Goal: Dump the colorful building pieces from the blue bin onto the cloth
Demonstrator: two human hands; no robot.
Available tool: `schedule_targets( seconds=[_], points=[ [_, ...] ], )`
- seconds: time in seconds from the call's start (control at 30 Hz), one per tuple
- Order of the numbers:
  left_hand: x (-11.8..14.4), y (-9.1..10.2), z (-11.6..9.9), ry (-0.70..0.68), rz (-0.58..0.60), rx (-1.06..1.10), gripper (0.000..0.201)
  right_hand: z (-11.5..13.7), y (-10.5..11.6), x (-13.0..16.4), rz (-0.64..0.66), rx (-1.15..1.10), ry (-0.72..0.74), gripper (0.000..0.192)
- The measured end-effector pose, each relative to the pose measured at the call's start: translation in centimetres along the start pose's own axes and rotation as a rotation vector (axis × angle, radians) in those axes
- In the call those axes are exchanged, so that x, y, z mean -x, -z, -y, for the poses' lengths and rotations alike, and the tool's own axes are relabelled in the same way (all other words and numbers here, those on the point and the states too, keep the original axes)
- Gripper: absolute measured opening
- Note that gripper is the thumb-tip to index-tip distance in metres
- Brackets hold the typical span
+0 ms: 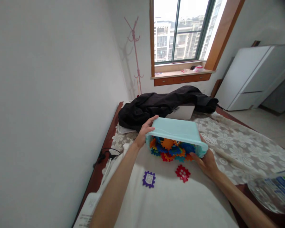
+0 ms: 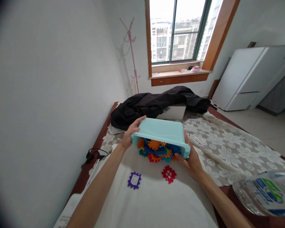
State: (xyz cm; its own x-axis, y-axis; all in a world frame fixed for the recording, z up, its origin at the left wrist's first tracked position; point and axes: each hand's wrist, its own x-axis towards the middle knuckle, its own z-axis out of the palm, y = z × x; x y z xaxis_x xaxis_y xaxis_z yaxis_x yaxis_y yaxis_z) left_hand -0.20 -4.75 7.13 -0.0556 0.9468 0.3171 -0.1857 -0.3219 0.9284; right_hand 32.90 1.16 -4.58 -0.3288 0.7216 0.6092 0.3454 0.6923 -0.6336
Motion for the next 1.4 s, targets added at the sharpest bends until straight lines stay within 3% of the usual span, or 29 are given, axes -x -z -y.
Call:
schedule_targets(
  seconds=[0.1, 0.3, 0.47, 0.73, 0.97, 1.03, 1.17, 1.2, 1.27, 1.3, 1.37, 1.4],
  points=[
    [0.2, -0.3, -0.7, -0.068, 0.014, 0.009, 0.069, 0.0, -0.1, 0.0, 0.009, 0.043, 0.048, 0.085],
    [0.1, -0.6, -1.0, -0.108, 0.013, 0.023, 0.072, 0.1, 0.0, -0.3, -0.009, 0.107, 0.113, 0.092],
    [-0.2, -0.5, -1.5, -0.004, -0.017, 0.012, 0.082, 0.0, 0.1, -0.7, 0.03, 0.074, 0.164, 0.095],
    [0.2, -0.8, -2.4, 0.299, -0.057, -0.083, 0.076, 0.1, 0.3, -0.8, 0.028, 0.065, 0.24, 0.099],
    [0.0, -1.2, -2.0, 0.291, -0.125, -0.121, 0.054, 0.6, 1.4, -1.3, 0.164, -0.098, 0.226, 0.108],
    [0.0, -1.2, -2.0, 0.271, -0.136, -0.128, 0.052, 2.2, 2.0, -1.5, 0.077, -0.103, 0.261, 0.098],
    [-0.1, -1.4, -2.2, 0.222, -0.16, -0.134, 0.055, 8.8, 2.4, 0.0, -0.359, -0.084, 0.584, 0.072],
    [-0.1, -1.4, -2.3, 0.215, -0.164, -0.135, 0.056, 10.9, 2.1, 0.8, -0.302, -0.153, 0.667, 0.069],
    [0.0, -1.6, -2.3, 0.206, -0.167, -0.137, 0.057, 15.1, 0.5, 3.0, 0.206, -0.18, 0.872, 0.066],
    [0.0, -1.6, -2.4, 0.201, -0.17, -0.139, 0.058, 16.9, -0.6, 4.2, 0.389, -0.113, 1.004, 0.054],
    [0.0, -1.7, -2.4, 0.188, -0.176, -0.145, 0.058, 19.3, -3.2, 6.4, 0.526, 0.099, 1.229, 0.035],
    [0.1, -1.8, -2.5, 0.181, -0.179, -0.15, 0.058, 19.9, -4.6, 7.2, 0.493, 0.116, 1.296, 0.033]
  ],
)
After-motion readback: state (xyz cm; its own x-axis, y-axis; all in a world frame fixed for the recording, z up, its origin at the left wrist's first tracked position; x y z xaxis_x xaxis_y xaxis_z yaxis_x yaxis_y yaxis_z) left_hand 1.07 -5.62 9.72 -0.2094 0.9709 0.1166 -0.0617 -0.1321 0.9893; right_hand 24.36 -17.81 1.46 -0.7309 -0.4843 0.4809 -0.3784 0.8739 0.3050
